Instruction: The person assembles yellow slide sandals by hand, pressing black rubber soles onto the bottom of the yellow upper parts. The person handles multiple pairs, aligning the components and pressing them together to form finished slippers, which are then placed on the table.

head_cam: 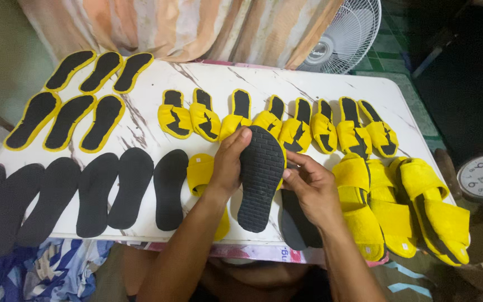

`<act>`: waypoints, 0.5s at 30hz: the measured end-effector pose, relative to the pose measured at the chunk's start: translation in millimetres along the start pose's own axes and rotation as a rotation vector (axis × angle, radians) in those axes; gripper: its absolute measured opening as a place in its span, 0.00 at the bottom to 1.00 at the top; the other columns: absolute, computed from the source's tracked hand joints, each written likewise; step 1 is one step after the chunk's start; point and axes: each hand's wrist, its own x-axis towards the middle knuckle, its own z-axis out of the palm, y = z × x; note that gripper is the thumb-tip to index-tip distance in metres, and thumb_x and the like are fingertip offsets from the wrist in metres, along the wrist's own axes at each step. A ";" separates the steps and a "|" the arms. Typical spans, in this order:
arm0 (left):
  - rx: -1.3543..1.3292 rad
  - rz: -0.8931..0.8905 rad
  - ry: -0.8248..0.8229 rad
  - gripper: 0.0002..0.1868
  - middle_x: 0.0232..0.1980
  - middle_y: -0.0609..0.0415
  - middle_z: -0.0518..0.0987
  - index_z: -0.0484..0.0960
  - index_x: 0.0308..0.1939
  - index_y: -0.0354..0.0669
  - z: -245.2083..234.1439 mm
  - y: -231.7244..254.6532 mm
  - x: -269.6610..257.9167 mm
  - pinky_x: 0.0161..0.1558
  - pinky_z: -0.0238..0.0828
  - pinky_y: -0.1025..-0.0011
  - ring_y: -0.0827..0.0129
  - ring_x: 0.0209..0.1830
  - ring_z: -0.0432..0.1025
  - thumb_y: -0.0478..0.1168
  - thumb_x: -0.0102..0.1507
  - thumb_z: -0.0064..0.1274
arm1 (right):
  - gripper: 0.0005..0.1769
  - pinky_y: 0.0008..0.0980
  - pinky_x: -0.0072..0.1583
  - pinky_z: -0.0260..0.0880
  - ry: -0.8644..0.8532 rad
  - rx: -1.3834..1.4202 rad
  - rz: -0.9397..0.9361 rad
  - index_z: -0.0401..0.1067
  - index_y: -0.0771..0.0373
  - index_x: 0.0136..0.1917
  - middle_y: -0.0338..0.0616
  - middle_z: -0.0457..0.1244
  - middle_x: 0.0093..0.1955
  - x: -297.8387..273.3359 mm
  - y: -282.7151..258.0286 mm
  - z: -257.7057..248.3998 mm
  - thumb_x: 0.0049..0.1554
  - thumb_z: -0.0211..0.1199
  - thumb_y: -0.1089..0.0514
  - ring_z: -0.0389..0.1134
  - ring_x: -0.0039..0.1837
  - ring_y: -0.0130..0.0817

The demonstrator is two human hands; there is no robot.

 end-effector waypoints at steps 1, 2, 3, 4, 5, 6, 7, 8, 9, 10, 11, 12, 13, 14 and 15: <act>0.015 0.000 0.004 0.17 0.42 0.54 0.80 0.80 0.48 0.36 0.0 -0.1 0.0 0.46 0.72 0.73 0.72 0.40 0.74 0.48 0.71 0.47 | 0.20 0.29 0.52 0.77 0.005 -0.007 -0.016 0.72 0.67 0.67 0.41 0.71 0.52 0.0 1.8 1.4 0.61 0.61 0.64 0.71 0.48 0.25; 0.030 0.001 0.008 0.17 0.42 0.54 0.80 0.80 0.48 0.35 -0.2 -0.2 0.0 0.46 0.71 0.74 0.72 0.40 0.74 0.48 0.71 0.47 | 0.20 0.30 0.52 0.77 0.010 -0.014 -0.032 0.72 0.67 0.66 0.40 0.71 0.52 -0.4 3.5 2.1 0.61 0.62 0.64 0.70 0.48 0.24; 0.045 0.002 0.012 0.17 0.42 0.54 0.80 0.80 0.48 0.35 -0.3 -0.7 -0.2 0.46 0.71 0.74 0.72 0.40 0.74 0.48 0.70 0.47 | 0.20 0.29 0.52 0.77 0.019 -0.009 -0.023 0.72 0.67 0.66 0.41 0.71 0.53 -1.2 5.0 2.3 0.60 0.62 0.64 0.71 0.49 0.25; 0.106 0.033 0.018 0.17 0.42 0.55 0.80 0.80 0.47 0.35 -0.1 -1.6 0.0 0.46 0.71 0.74 0.74 0.40 0.74 0.48 0.70 0.47 | 0.20 0.29 0.52 0.77 0.026 -0.005 -0.016 0.72 0.67 0.65 0.41 0.71 0.53 -1.3 6.4 2.8 0.60 0.62 0.65 0.71 0.49 0.25; 0.167 0.063 0.024 0.17 0.41 0.56 0.80 0.80 0.47 0.35 0.3 -3.0 0.0 0.46 0.71 0.75 0.75 0.40 0.73 0.48 0.71 0.47 | 0.19 0.29 0.52 0.77 0.033 0.000 -0.009 0.72 0.68 0.65 0.41 0.71 0.54 -1.6 7.5 3.2 0.60 0.62 0.65 0.72 0.50 0.25; 0.229 0.094 0.031 0.17 0.41 0.57 0.79 0.80 0.47 0.36 -0.3 -4.0 -0.1 0.46 0.71 0.76 0.76 0.40 0.73 0.47 0.71 0.47 | 0.18 0.29 0.53 0.77 0.035 0.002 -0.017 0.73 0.68 0.65 0.42 0.71 0.54 -2.4 8.1 3.2 0.61 0.60 0.65 0.72 0.50 0.25; 0.279 0.139 0.027 0.17 0.40 0.58 0.78 0.80 0.46 0.35 -1.3 -4.8 -0.2 0.46 0.69 0.76 0.77 0.40 0.71 0.47 0.72 0.47 | 0.17 0.29 0.53 0.77 0.037 0.005 -0.024 0.73 0.69 0.65 0.42 0.72 0.54 -3.6 8.1 2.7 0.63 0.59 0.65 0.72 0.51 0.26; 0.328 0.183 0.025 0.17 0.40 0.58 0.77 0.80 0.45 0.35 -1.9 -6.2 -0.9 0.46 0.68 0.76 0.78 0.40 0.69 0.47 0.73 0.48 | 0.17 0.29 0.53 0.76 0.039 0.006 -0.030 0.74 0.69 0.65 0.43 0.72 0.54 -5.0 8.0 2.5 0.64 0.58 0.65 0.72 0.51 0.26; 0.377 0.227 0.022 0.17 0.39 0.58 0.76 0.79 0.45 0.34 -2.3 -7.2 -1.7 0.45 0.67 0.76 0.78 0.40 0.68 0.47 0.74 0.48 | 0.16 0.28 0.53 0.76 0.027 0.033 -0.034 0.74 0.69 0.64 0.42 0.72 0.54 -5.9 7.3 2.4 0.63 0.58 0.66 0.73 0.51 0.26; 0.392 0.240 0.013 0.16 0.39 0.59 0.77 0.80 0.44 0.34 -2.2 -7.1 -1.8 0.45 0.67 0.76 0.78 0.40 0.68 0.46 0.74 0.48 | 0.15 0.28 0.54 0.76 0.015 0.059 -0.041 0.74 0.69 0.62 0.41 0.72 0.53 -5.6 5.1 1.5 0.62 0.59 0.66 0.73 0.51 0.25; 0.407 0.252 0.003 0.16 0.39 0.59 0.77 0.80 0.44 0.35 -1.8 -6.9 -2.4 0.45 0.67 0.77 0.79 0.40 0.68 0.46 0.73 0.47 | 0.14 0.27 0.54 0.76 0.003 0.085 -0.048 0.74 0.69 0.61 0.41 0.71 0.53 -4.8 2.9 0.8 0.62 0.59 0.67 0.73 0.52 0.24; 0.421 0.263 -0.006 0.16 0.38 0.60 0.77 0.80 0.44 0.35 -1.0 -6.9 -3.6 0.45 0.67 0.77 0.79 0.39 0.69 0.46 0.73 0.47 | 0.13 0.26 0.52 0.75 0.033 0.048 -0.046 0.74 0.69 0.59 0.41 0.71 0.51 -3.7 2.3 2.6 0.60 0.62 0.68 0.71 0.50 0.24; 0.410 0.249 -0.003 0.16 0.38 0.60 0.78 0.80 0.44 0.35 0.3 -7.6 -4.2 0.45 0.67 0.77 0.79 0.39 0.69 0.46 0.73 0.48 | 0.12 0.26 0.51 0.73 0.063 0.011 -0.044 0.73 0.70 0.56 0.41 0.70 0.48 -1.8 3.0 5.9 0.58 0.65 0.69 0.70 0.48 0.24; 0.399 0.236 -0.001 0.15 0.38 0.60 0.78 0.80 0.44 0.34 2.2 -8.6 -4.2 0.44 0.68 0.77 0.78 0.39 0.69 0.45 0.72 0.49 | 0.12 0.25 0.49 0.71 0.093 -0.026 -0.043 0.73 0.70 0.54 0.42 0.69 0.46 0.4 3.6 7.5 0.56 0.68 0.71 0.69 0.46 0.24; 0.387 0.224 0.001 0.15 0.38 0.60 0.78 0.80 0.43 0.34 4.1 -9.8 -4.2 0.44 0.68 0.77 0.78 0.38 0.69 0.45 0.72 0.50 | 0.11 0.25 0.48 0.71 0.089 0.012 -0.035 0.73 0.69 0.53 0.41 0.69 0.45 2.4 4.3 6.4 0.56 0.67 0.71 0.69 0.45 0.24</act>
